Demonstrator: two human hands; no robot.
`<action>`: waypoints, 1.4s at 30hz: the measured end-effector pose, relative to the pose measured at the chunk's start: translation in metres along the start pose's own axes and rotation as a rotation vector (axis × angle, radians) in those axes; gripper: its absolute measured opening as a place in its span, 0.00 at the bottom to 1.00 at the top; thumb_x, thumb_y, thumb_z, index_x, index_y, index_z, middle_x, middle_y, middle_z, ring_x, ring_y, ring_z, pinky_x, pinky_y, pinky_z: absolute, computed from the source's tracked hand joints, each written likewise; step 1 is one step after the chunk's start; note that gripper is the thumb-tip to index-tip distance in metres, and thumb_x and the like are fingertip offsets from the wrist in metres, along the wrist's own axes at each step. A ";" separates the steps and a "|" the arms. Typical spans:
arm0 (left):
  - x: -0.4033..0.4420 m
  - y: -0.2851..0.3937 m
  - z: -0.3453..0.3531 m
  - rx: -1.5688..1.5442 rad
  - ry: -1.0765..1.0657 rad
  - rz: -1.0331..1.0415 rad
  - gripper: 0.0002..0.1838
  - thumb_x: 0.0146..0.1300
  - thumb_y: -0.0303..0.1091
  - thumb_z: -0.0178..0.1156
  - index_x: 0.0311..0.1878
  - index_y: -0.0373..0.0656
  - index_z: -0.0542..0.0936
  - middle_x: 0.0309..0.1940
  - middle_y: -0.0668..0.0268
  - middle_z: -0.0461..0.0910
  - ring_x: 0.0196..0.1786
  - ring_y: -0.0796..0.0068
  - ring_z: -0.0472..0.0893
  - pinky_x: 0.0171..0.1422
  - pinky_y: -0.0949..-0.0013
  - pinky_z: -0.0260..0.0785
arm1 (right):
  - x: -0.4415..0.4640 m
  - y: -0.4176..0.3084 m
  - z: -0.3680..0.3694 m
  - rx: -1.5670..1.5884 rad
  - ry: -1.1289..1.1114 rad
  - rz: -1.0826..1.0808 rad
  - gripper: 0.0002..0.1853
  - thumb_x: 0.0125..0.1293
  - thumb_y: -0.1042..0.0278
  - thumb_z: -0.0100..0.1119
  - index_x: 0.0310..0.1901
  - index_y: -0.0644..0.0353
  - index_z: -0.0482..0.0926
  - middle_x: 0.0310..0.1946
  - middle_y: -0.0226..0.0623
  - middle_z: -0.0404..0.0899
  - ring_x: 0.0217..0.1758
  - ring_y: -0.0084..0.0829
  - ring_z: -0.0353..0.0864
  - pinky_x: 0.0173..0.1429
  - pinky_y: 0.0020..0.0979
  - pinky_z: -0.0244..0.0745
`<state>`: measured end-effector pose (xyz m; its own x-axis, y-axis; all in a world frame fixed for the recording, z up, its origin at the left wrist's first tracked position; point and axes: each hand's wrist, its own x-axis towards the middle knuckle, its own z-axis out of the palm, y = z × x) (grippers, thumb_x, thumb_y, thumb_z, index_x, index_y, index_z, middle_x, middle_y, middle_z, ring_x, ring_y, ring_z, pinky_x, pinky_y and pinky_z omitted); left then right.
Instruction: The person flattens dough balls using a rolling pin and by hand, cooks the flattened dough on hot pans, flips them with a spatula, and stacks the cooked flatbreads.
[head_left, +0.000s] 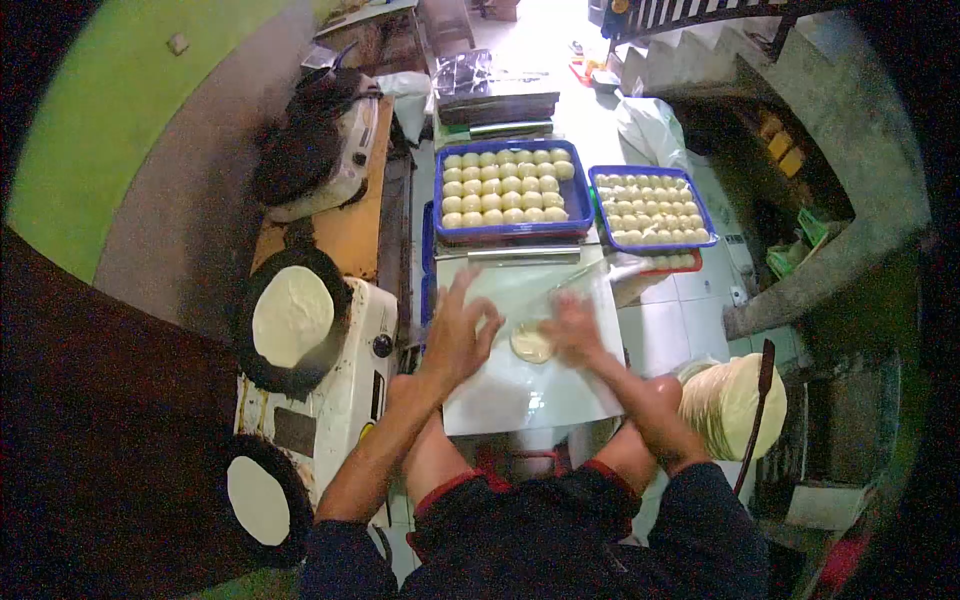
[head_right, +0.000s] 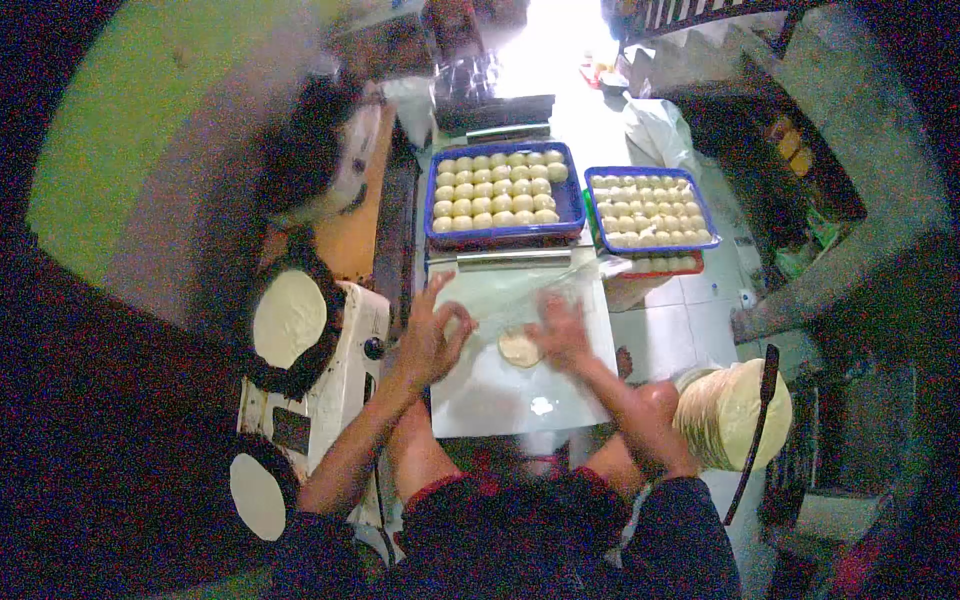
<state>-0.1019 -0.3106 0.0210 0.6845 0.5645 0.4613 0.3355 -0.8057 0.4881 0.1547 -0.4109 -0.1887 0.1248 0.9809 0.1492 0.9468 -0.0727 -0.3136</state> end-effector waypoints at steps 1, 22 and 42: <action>-0.025 0.001 0.010 0.028 -0.015 0.016 0.08 0.60 0.29 0.67 0.37 0.41 0.77 0.67 0.44 0.69 0.70 0.39 0.67 0.69 0.40 0.62 | -0.004 0.063 0.019 -0.245 0.121 -0.044 0.35 0.71 0.45 0.53 0.68 0.67 0.66 0.67 0.54 0.67 0.72 0.49 0.63 0.77 0.58 0.47; -0.193 0.018 0.139 -0.066 -0.364 -0.283 0.06 0.50 0.24 0.60 0.33 0.37 0.77 0.34 0.49 0.79 0.43 0.44 0.79 0.49 0.48 0.74 | -0.032 -0.117 0.001 -0.134 0.104 -0.050 0.36 0.64 0.57 0.65 0.73 0.29 0.65 0.54 0.38 0.75 0.61 0.41 0.72 0.68 0.56 0.61; -0.201 -0.005 0.156 -0.045 -0.455 -0.236 0.11 0.47 0.18 0.60 0.36 0.38 0.76 0.36 0.49 0.78 0.46 0.45 0.77 0.52 0.47 0.72 | 0.012 -0.103 0.004 0.043 0.260 0.195 0.31 0.65 0.54 0.63 0.71 0.34 0.67 0.75 0.52 0.55 0.78 0.54 0.55 0.78 0.66 0.40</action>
<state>-0.1399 -0.4480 -0.1893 0.8093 0.5866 -0.0291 0.4932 -0.6520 0.5759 0.0579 -0.3913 -0.1583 0.3798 0.8697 0.3152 0.8846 -0.2418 -0.3988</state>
